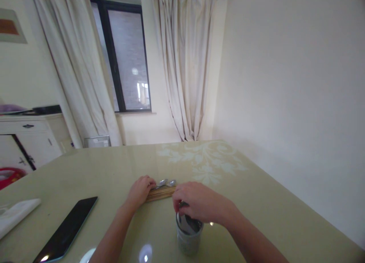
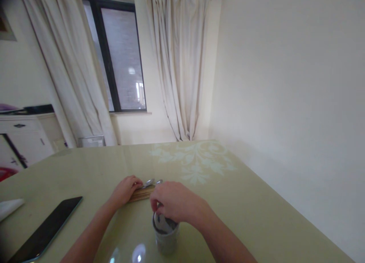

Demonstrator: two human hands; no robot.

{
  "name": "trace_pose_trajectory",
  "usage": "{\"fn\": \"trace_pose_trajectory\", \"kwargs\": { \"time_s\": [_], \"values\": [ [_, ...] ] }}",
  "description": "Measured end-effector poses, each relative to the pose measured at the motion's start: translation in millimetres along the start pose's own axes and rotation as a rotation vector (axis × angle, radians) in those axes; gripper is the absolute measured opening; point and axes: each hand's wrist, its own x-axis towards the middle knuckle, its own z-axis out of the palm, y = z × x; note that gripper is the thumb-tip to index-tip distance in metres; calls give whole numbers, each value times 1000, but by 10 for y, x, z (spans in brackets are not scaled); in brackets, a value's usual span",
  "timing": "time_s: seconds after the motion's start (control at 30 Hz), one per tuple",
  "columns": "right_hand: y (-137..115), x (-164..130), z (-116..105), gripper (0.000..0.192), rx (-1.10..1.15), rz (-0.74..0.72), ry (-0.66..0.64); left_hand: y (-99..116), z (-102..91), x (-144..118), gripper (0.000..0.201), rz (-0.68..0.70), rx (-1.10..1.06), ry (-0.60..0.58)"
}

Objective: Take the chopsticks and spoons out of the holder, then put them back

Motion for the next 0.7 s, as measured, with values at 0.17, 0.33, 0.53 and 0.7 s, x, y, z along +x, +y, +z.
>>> {"fn": "trace_pose_trajectory", "kwargs": {
  "time_s": [0.17, 0.33, 0.53, 0.7],
  "values": [
    [52, -72, -75, 13, -6, 6, 53, 36, 47, 8, 24, 21, -94, 21],
    [119, -265, -273, 12, 23, 116, 222, 113, -202, 49, 31, 26, -182, 137],
    [214, -271, -400, 12, 234, 194, 669, 632, -894, -153, 36, 225, -510, 416],
    [276, -52, -239, 25, 234, 274, 757, 1078, -977, -344, 35, 427, -324, 236]
  ]
}}
